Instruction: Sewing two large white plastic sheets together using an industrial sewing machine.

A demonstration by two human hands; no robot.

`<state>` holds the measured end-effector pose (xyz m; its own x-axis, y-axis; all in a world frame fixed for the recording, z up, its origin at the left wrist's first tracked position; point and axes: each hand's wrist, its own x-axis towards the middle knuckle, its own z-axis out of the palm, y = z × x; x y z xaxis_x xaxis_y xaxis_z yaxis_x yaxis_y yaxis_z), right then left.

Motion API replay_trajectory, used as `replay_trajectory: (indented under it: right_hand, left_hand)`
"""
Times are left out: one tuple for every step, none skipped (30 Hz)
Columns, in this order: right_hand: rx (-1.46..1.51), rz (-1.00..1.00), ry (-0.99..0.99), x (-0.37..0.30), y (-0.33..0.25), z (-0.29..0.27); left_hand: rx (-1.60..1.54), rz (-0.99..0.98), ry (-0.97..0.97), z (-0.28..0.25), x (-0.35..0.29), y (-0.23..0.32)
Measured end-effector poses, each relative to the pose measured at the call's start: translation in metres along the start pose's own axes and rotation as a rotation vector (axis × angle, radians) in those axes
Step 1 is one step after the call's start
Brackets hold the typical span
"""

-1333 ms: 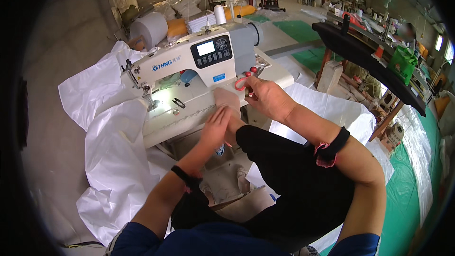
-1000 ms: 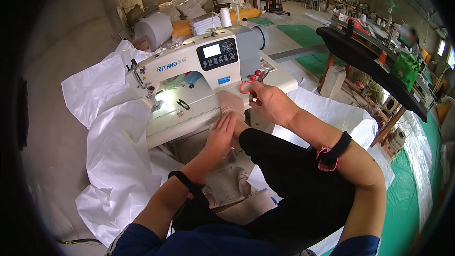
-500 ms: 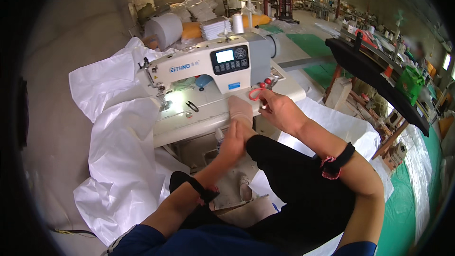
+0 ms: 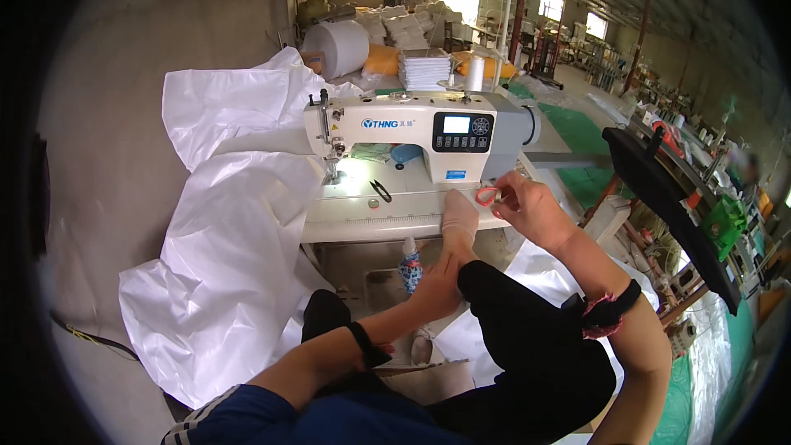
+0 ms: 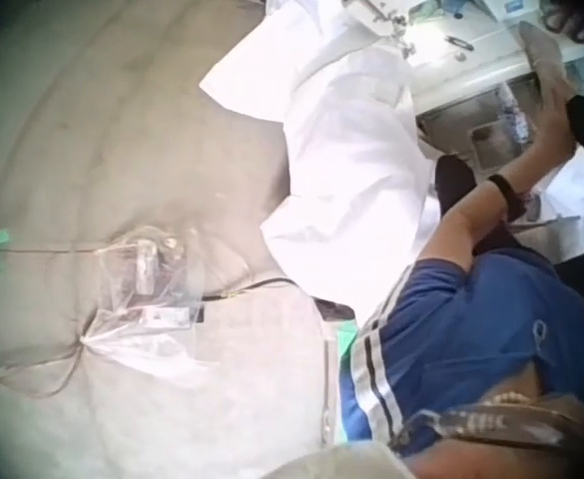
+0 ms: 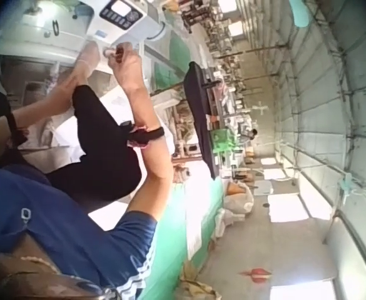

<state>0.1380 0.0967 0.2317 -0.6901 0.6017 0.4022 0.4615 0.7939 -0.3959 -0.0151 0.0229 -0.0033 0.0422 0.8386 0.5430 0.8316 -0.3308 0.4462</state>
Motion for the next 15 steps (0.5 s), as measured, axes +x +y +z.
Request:
replay_trajectory:
  right_hand:
    - [0.037, 0.018, -0.007, 0.001, -0.009, -0.007]
    - [0.068, 0.050, -0.008, -0.001, -0.015, -0.014]
    - [0.041, 0.048, -0.002, -0.004, -0.018, -0.017]
    - [0.033, 0.053, 0.002, -0.005, -0.022, -0.017]
    - [0.118, 0.036, -0.017, 0.002, -0.027, -0.008]
    - [0.205, 0.021, -0.037, 0.009, -0.031, 0.002]
    - [0.153, 0.061, -0.016, -0.002, -0.034, -0.005]
    - [0.143, 0.064, -0.010, -0.006, -0.042, -0.008]
    - [0.112, 0.057, -0.027, -0.010, -0.050, -0.011]
    - [0.126, 0.019, -0.074, 0.001, -0.053, 0.002]
    - [0.146, 0.016, -0.087, 0.003, -0.065, 0.003]
    - [0.156, -0.001, -0.099, 0.008, -0.074, 0.006]
    - [0.115, -0.026, -0.071, 0.001, -0.084, -0.006]
    - [0.102, -0.058, -0.054, 0.000, -0.086, -0.009]
    - [0.099, -0.048, -0.051, 0.003, -0.089, -0.010]
  left_hand:
    - [-0.137, -0.016, -0.125, -0.009, -0.003, -0.003]
    - [-0.153, 0.003, -0.128, -0.026, 0.001, 0.001]
    - [-0.065, -0.052, -0.345, -0.053, 0.009, 0.008]
    - [0.034, -0.112, -0.553, -0.077, 0.013, 0.006]
    - [-0.001, -0.174, -0.312, -0.075, 0.011, -0.033]
    - [-0.031, -0.232, -0.069, -0.073, 0.009, -0.076]
    - [0.100, -0.184, 0.089, -0.079, 0.027, -0.086]
    - [0.180, -0.138, 0.307, -0.091, 0.039, -0.107]
    - [0.165, -0.159, 0.397, -0.106, 0.049, -0.119]
    - [0.197, -0.222, 0.487, -0.127, 0.040, -0.144]
    - [0.209, -0.233, 0.494, -0.137, 0.035, -0.165]
    - [0.241, -0.269, 0.464, -0.145, 0.029, -0.189]
    - [0.223, -0.265, 0.430, -0.140, 0.039, -0.192]
    - [0.215, -0.257, 0.423, -0.143, 0.041, -0.187]
    - [-0.056, -0.375, 0.313, -0.147, 0.041, -0.183]
